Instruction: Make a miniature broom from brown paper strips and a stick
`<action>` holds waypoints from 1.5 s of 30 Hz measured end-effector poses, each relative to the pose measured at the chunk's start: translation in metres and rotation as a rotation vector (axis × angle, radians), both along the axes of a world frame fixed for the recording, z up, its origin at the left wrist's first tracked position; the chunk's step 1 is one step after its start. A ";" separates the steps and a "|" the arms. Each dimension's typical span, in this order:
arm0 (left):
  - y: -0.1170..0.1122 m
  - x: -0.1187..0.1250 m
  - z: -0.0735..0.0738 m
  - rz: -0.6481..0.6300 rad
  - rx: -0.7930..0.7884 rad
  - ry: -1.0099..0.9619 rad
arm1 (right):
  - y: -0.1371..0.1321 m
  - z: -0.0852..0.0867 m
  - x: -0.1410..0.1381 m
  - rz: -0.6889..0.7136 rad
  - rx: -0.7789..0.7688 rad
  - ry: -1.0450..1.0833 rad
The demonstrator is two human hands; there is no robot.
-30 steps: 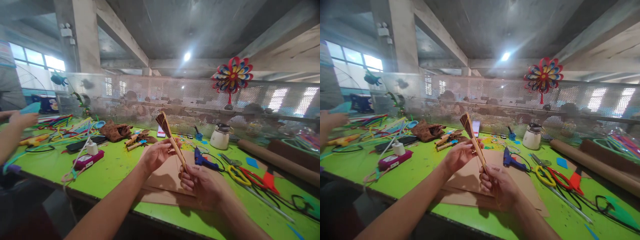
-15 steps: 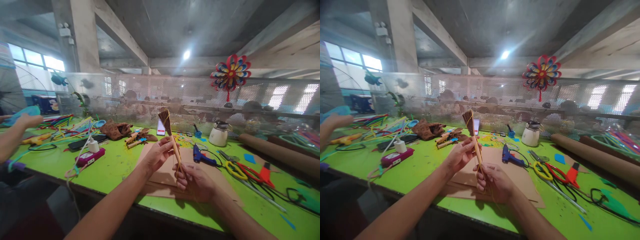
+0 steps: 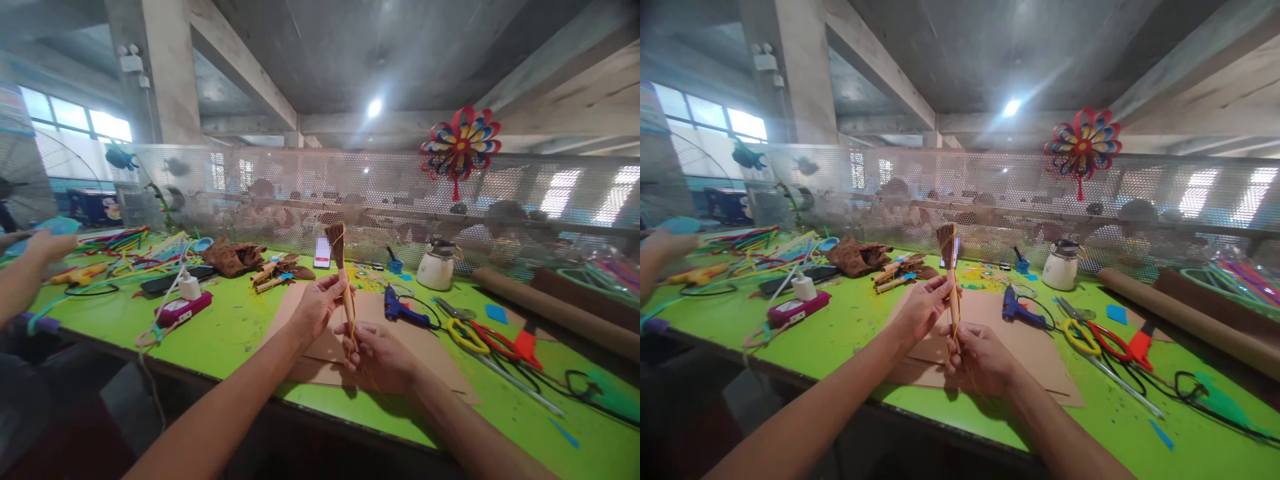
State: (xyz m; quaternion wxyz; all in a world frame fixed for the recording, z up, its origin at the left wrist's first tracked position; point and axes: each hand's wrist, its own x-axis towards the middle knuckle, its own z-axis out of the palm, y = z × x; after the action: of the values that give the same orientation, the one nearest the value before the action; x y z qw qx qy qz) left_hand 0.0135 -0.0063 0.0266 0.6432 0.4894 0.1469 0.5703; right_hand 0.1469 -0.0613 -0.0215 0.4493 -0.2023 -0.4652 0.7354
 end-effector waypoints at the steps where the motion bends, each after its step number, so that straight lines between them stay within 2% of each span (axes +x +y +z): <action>1: 0.000 0.000 -0.001 -0.004 0.000 0.007 | 0.000 0.001 -0.001 -0.001 0.000 -0.002; 8: -0.001 0.002 -0.004 -0.010 -0.057 0.094 | -0.003 0.004 -0.004 -0.137 0.084 -0.171; 11: 0.002 0.002 -0.008 0.018 -0.077 0.160 | -0.003 0.002 -0.004 -0.156 0.129 -0.241; 15: 0.006 0.001 -0.013 0.060 -0.070 0.188 | 0.000 -0.007 -0.005 -0.161 0.097 -0.227; 20: 0.004 0.000 -0.017 -0.010 -0.052 0.223 | 0.007 -0.019 -0.005 -0.195 0.163 -0.235; 24: -0.001 -0.002 -0.018 -0.069 -0.070 0.267 | 0.005 -0.018 -0.006 -0.199 0.164 -0.215; 27: -0.001 -0.004 -0.018 -0.063 -0.092 0.250 | 0.002 -0.013 -0.009 -0.211 0.135 -0.227; 30: 0.002 -0.003 -0.021 -0.043 -0.120 0.203 | 0.000 -0.009 -0.010 -0.279 0.151 -0.299; 35: 0.006 0.001 -0.030 -0.072 -0.123 0.168 | 0.003 -0.013 -0.007 -0.330 0.214 -0.403; 40: 0.007 0.004 -0.040 -0.069 -0.142 0.167 | 0.005 -0.022 -0.006 -0.345 0.235 -0.385; 45: 0.009 0.005 -0.048 -0.126 -0.245 0.150 | 0.000 -0.017 -0.006 -0.330 0.195 -0.352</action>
State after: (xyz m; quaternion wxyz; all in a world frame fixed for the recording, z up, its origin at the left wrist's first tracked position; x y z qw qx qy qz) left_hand 0.0189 0.0026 -0.0217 0.7199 0.4566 0.2318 0.4685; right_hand 0.1413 -0.0611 -0.0389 0.4926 -0.3561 -0.5656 0.5573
